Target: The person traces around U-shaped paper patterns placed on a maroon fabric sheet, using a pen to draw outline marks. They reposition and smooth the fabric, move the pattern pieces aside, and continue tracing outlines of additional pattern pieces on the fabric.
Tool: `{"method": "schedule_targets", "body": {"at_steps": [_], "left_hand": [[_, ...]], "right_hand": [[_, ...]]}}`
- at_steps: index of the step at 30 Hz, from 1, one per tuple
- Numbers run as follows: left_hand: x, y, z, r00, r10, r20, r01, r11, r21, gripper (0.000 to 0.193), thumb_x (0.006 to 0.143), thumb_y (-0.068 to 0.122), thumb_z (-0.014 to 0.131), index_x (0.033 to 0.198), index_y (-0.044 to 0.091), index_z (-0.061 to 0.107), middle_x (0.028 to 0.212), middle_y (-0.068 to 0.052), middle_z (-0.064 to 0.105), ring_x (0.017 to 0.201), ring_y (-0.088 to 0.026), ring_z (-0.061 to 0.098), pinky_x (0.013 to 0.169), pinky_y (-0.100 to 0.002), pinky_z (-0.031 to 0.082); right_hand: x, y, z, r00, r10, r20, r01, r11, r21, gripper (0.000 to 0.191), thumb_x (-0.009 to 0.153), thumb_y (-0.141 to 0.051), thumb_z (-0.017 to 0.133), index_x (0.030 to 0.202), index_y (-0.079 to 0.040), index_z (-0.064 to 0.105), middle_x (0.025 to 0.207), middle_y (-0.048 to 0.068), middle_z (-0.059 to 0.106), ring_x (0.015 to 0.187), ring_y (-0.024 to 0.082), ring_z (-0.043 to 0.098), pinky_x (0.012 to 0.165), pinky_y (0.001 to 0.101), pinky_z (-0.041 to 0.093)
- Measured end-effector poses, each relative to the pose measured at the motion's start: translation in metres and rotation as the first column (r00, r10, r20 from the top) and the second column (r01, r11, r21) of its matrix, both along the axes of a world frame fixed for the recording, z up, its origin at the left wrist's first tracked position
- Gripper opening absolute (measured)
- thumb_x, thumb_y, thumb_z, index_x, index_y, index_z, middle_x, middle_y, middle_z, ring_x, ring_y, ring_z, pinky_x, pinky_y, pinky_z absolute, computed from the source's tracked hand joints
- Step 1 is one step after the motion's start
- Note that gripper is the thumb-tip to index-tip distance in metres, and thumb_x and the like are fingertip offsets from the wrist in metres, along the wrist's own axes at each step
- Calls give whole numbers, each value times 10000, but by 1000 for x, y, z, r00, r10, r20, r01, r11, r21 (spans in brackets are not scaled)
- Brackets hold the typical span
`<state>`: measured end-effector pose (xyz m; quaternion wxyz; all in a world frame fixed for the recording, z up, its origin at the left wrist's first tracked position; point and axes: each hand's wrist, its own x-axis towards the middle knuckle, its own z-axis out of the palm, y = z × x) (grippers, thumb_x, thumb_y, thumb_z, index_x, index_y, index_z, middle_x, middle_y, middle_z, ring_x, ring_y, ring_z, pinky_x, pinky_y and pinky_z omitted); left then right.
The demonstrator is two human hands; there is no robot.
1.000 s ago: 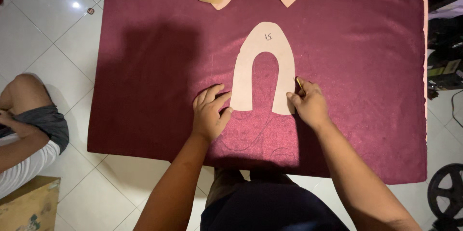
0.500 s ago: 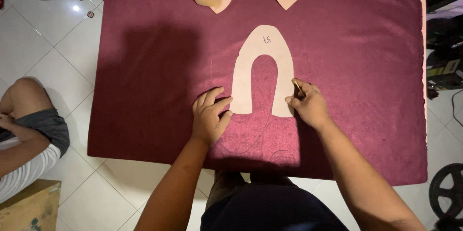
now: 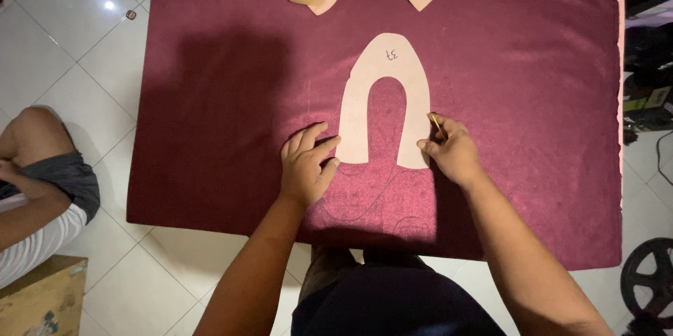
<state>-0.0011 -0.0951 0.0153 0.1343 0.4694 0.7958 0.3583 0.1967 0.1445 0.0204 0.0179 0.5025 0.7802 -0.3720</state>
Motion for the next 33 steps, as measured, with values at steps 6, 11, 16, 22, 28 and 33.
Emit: {"method": "schedule_targets", "body": {"at_steps": [6,11,16,22,28,33], "left_hand": [[1,1,1,1000,7,20,-6,999,-54,461,847,226,685,1292,107,709,1494,-100,527,1399,-314,413,1203,-515,224],[0,3,-1,1000,8,17,-7,998,-65,481,834,219,681,1303,114,699,1490,-98,523,1395,-311,412,1195,-524,213],[1,2,-5,1000,17,-4,-17,999,-51,484,848,221,665,1320,113,692,1496,-88,527,1401,-308,425,1201,-518,228],[2,2,-8,1000,6,-23,-7,999,-38,487,848,213,657,1321,104,690,1484,-111,528,1388,-328,414,1181,-534,223],[0,3,-14,1000,18,-26,-19,998,-54,482,861,84,540,1311,121,706,1500,-77,542,1396,-305,432,1194,-511,240],[0,3,-16,1000,28,-9,-28,999,-26,457,898,73,531,1323,111,696,1512,-65,544,1408,-291,440,1218,-498,245]], "right_hand": [[-1,0,-1,999,-38,-27,37,998,-47,509,803,-291,831,1252,-107,675,953,72,728,802,191,694,765,370,593],[-10,-4,-4,986,-71,153,61,996,73,486,829,-446,836,1053,-41,689,886,107,742,782,216,724,738,379,607],[-15,-6,-4,976,-98,195,87,994,68,506,835,-459,834,1055,-31,678,905,147,753,793,235,743,739,382,613],[-12,-6,-7,983,-87,162,75,994,82,497,825,-456,838,1042,-36,685,889,144,750,777,235,745,724,382,611],[-10,-8,-8,992,-81,100,71,992,104,441,818,-418,852,969,-28,711,847,135,751,745,237,739,709,383,600],[-10,-8,-7,989,-80,123,68,992,105,435,835,-420,842,984,-37,699,830,129,751,722,230,731,679,383,601]]}}
